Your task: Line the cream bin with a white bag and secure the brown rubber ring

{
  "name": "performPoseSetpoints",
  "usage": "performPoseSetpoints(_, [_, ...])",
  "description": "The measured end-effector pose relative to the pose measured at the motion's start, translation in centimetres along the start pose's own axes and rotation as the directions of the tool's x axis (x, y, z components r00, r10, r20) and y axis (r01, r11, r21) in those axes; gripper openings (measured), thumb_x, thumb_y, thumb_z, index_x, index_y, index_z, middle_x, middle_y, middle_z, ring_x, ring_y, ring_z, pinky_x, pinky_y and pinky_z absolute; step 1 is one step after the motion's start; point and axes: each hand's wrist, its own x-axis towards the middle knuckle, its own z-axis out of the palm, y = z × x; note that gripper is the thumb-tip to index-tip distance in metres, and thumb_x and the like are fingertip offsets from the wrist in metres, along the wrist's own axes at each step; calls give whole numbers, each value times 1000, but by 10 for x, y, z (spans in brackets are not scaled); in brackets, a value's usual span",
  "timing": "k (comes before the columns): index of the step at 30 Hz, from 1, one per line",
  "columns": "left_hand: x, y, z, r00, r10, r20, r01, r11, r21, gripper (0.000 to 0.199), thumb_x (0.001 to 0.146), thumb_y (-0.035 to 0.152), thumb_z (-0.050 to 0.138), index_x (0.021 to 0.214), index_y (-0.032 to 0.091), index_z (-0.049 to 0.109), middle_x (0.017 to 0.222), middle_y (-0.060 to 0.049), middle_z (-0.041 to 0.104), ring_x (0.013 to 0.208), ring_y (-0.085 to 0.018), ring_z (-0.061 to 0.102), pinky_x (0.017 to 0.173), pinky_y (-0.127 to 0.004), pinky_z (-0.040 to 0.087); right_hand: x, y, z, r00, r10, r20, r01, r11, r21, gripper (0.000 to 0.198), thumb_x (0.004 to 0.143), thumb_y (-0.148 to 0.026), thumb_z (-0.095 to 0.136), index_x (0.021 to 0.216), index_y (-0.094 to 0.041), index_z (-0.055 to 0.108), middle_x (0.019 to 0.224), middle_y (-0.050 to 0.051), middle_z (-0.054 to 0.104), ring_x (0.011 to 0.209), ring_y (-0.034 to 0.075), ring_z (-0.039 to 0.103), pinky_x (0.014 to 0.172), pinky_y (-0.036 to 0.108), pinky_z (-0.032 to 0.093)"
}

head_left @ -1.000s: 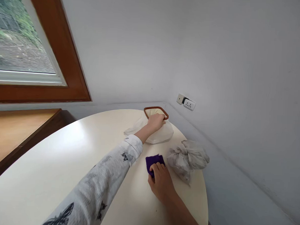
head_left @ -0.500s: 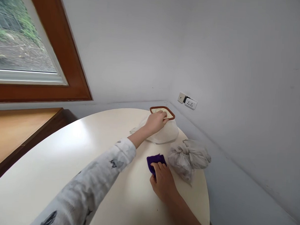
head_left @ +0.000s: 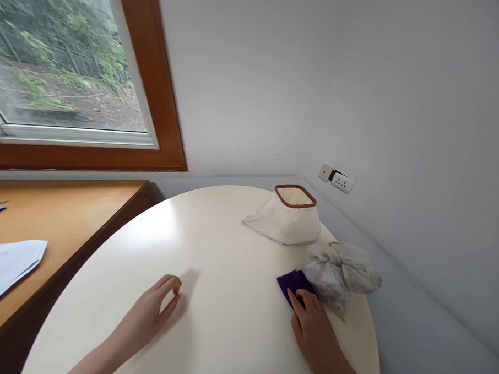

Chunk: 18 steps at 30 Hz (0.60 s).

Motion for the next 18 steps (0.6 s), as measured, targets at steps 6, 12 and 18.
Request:
performPoseSetpoints(6, [-52,-13,6,998,-25,-56,22,999,-43,25,89,36,33,86,21,53,103,-10,61,74,-11,62,65,-21,52,-13,5,4,998,-64,17,65,995,-74,47,89,-23,32,134,-13,40,138,8,42,121,22,45,96,37,41])
performPoseSetpoints(12, [-61,-27,17,1000,-28,3,27,1000,14,23,90,30,34,106,22,49,124,-12,50,99,-18,60,77,-28,52,-16,9,2,990,-127,-60,114,976,-183,45,86,-24,33,125,-9,51,128,10,53,110,23,54,91,39,41])
performPoseSetpoints(18, [-47,-26,3,992,114,60,-122,982,143,42,89,36,39,129,24,39,134,-11,45,115,-24,51,95,-40,43,10,-17,-24,983,-135,-127,124,988,-87,34,87,-21,37,107,-14,63,111,10,63,100,22,57,90,37,37])
